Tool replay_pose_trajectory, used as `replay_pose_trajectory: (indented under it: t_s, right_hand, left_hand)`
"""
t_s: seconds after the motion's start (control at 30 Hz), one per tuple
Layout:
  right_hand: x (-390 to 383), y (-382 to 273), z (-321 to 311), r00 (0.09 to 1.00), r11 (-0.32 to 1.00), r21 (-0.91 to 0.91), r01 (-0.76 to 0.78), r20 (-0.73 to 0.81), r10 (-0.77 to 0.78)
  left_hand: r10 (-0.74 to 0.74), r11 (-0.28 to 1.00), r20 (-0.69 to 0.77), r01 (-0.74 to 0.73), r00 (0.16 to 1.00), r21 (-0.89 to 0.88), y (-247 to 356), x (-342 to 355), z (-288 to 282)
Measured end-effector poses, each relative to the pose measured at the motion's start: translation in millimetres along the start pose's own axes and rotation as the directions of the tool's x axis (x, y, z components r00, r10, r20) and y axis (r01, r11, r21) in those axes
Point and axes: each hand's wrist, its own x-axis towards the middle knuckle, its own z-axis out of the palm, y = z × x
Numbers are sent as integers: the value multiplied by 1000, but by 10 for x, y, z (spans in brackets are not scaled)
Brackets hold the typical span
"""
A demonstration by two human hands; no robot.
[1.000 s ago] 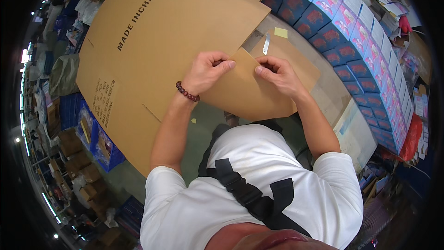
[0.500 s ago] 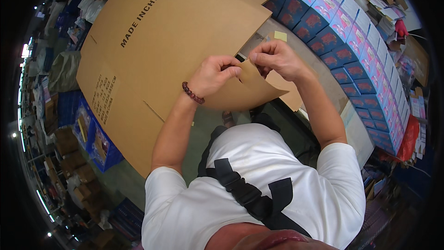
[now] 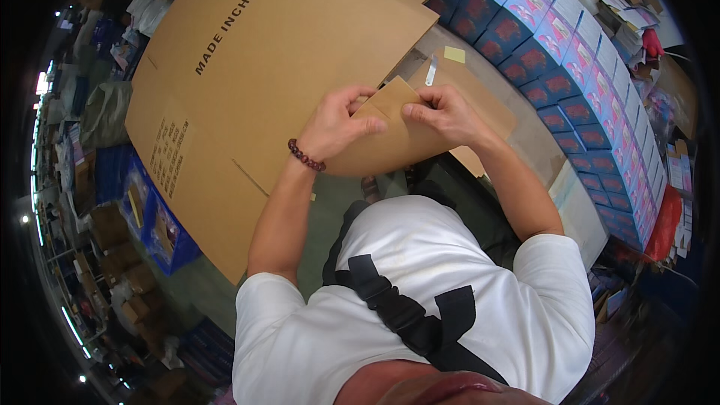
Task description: The person applies printed cardboard labels to large flat cardboard boxes using yellow adhesive tape. They position each label, smooth it down, and secure it with tape, repeating the process for multiple boxes.
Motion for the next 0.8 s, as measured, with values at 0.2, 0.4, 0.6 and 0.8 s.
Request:
replay_pose_trajectory:
  t_s: [0.2,0.4,0.6,0.8]
  right_hand:
    - [48,231,-128,993,995,-87,-57,-112,47]
    - [62,273,-492,912,978,193,77,-410,9]
    - [-102,295,-1201,694,885,341,317,-719,29]
    - [-346,720,-1652,505,752,478,453,-833,226]
  left_hand:
    - [-186,952,82,159,979,260,-55,-79,-13]
    - [-66,978,-14,68,998,199,-89,-143,-74]
    - [13,999,-120,-8,993,41,9,-333,-263]
    - [275,954,-144,-252,951,162,134,-534,-351]
